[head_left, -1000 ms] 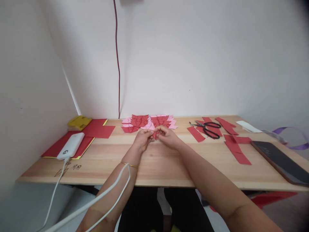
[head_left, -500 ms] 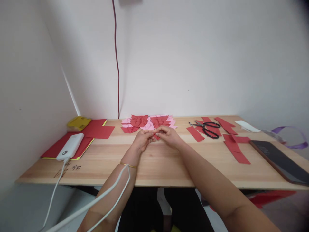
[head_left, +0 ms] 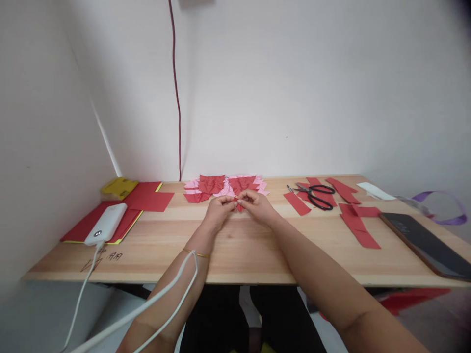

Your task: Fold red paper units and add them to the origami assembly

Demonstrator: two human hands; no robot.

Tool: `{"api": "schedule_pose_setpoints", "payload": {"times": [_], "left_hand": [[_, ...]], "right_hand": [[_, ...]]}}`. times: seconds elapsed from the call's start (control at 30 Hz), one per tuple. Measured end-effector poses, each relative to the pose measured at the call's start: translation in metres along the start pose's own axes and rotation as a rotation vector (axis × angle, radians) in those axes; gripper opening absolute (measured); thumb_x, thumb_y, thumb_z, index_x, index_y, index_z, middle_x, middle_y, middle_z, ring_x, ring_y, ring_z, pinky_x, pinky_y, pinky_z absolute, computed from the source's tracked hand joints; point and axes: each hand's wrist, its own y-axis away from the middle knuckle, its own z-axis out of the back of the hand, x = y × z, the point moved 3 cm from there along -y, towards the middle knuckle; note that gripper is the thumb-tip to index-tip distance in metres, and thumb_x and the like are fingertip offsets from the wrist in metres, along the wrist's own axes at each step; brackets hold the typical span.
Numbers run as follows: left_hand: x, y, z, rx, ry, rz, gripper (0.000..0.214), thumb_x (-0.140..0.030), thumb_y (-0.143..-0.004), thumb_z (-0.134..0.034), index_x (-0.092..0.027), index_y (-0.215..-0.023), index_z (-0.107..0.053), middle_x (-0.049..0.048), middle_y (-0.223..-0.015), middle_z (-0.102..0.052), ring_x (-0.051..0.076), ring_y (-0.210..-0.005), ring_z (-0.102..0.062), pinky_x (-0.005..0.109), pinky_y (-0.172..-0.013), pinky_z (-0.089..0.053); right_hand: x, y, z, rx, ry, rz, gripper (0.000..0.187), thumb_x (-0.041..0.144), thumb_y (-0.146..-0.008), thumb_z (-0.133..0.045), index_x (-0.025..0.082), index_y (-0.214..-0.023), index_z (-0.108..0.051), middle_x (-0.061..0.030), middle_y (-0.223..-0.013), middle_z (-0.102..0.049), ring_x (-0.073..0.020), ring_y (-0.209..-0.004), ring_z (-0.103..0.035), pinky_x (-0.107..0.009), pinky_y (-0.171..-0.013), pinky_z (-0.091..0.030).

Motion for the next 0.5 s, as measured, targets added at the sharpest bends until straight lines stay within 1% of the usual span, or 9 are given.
{"api": "schedule_pose_setpoints", "payload": {"times": [0.1,0.2,0.27,0.37,0.5], "left_hand": [[0.001,-0.002,0.002,-0.021,-0.033,-0.041,0.015,-0.024,-0.058,-0.072,-0.013,-0.064,-0.063,-0.0032,-0.057,-0.057,0.008,-0.055,-0.049,0.021,-0.059,-0.038],[0.001,-0.003,0.004,-0.034,-0.067,-0.077,0.013,-0.024,-0.061,-0.070,-0.013,-0.063,-0.062,-0.0026,-0.057,-0.057,0.009,-0.057,-0.050,0.022,-0.060,-0.038],[0.001,-0.004,0.005,-0.032,-0.084,-0.090,0.013,-0.024,-0.062,-0.069,-0.013,-0.064,-0.063,-0.0018,-0.058,-0.058,0.009,-0.058,-0.051,0.022,-0.062,-0.038],[0.001,-0.005,0.007,-0.027,-0.117,-0.116,0.012,-0.024,-0.063,-0.068,-0.013,-0.065,-0.063,-0.0014,-0.058,-0.058,0.010,-0.058,-0.051,0.023,-0.062,-0.039],[0.002,-0.005,0.007,-0.023,-0.148,-0.148,0.011,-0.023,-0.064,-0.066,-0.014,-0.063,-0.061,-0.0021,-0.058,-0.057,0.009,-0.058,-0.050,0.022,-0.061,-0.038]], "right_hand": [[0.001,0.000,-0.001,-0.019,-0.040,-0.005,0.014,0.031,-0.075,-0.057,0.019,-0.082,-0.057,-0.0011,-0.076,-0.060,-0.0137,-0.070,-0.055,-0.027,-0.066,-0.046],[-0.002,0.000,-0.002,-0.027,-0.133,-0.022,0.025,0.033,-0.073,-0.061,0.018,-0.092,-0.056,-0.0020,-0.083,-0.060,-0.0138,-0.075,-0.057,-0.028,-0.070,-0.047],[-0.005,0.000,-0.002,-0.019,-0.159,-0.046,0.029,0.034,-0.073,-0.062,0.018,-0.095,-0.056,-0.0027,-0.086,-0.060,-0.0138,-0.077,-0.058,-0.028,-0.073,-0.047],[-0.009,-0.001,-0.002,0.001,-0.116,-0.076,0.026,0.034,-0.075,-0.059,0.016,-0.094,-0.057,-0.0033,-0.087,-0.061,-0.0137,-0.077,-0.058,-0.028,-0.073,-0.046],[-0.011,-0.001,-0.001,0.037,-0.060,-0.070,0.021,0.034,-0.078,-0.055,0.016,-0.090,-0.059,-0.0024,-0.084,-0.061,-0.0132,-0.074,-0.056,-0.027,-0.070,-0.044]]}}
